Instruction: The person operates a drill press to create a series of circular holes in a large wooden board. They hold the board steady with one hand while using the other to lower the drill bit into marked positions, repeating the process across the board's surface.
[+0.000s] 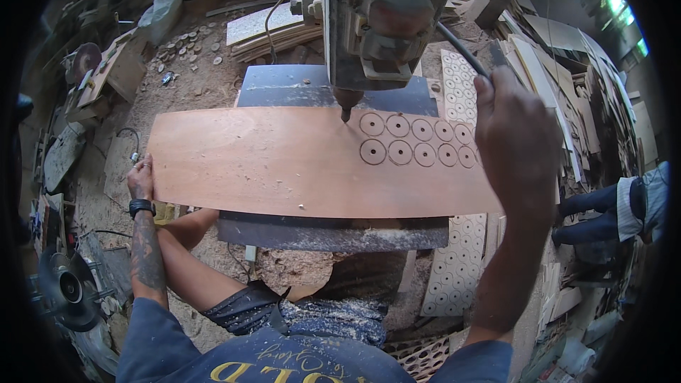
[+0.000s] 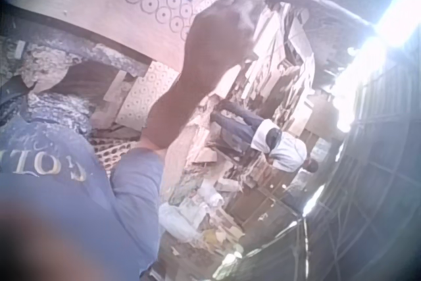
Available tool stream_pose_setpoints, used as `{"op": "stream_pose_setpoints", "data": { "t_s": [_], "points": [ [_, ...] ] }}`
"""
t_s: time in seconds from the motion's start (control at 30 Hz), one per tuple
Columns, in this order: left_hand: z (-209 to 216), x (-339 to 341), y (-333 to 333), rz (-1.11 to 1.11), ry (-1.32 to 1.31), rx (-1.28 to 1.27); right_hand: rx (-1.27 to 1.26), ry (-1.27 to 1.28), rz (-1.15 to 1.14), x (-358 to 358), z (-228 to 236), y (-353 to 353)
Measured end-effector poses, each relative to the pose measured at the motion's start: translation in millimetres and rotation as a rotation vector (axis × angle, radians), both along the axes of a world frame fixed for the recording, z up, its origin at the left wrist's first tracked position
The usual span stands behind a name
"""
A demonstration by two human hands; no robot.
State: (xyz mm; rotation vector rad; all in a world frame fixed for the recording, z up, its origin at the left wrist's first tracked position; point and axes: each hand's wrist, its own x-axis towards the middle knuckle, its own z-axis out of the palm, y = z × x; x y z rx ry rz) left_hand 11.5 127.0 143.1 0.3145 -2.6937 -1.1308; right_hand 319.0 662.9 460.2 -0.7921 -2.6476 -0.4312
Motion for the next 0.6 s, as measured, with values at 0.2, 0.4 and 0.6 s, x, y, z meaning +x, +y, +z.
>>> {"op": "stream_pose_setpoints", "data": {
  "t_s": [0.2,0.4,0.6],
  "points": [
    [-9,-7,-9,0.002,0.003,-0.021,-0.185,-0.016,-0.037,2,-20,-5],
    [-12,-10,-10,0.011,-0.008,0.029,-0.287,-0.09,0.055,-11,-15,14],
    [-8,-2,-3,-0.063,0.148,-0.224,-0.815,0.167,0.069,-10,-40,33]
  ]
}}
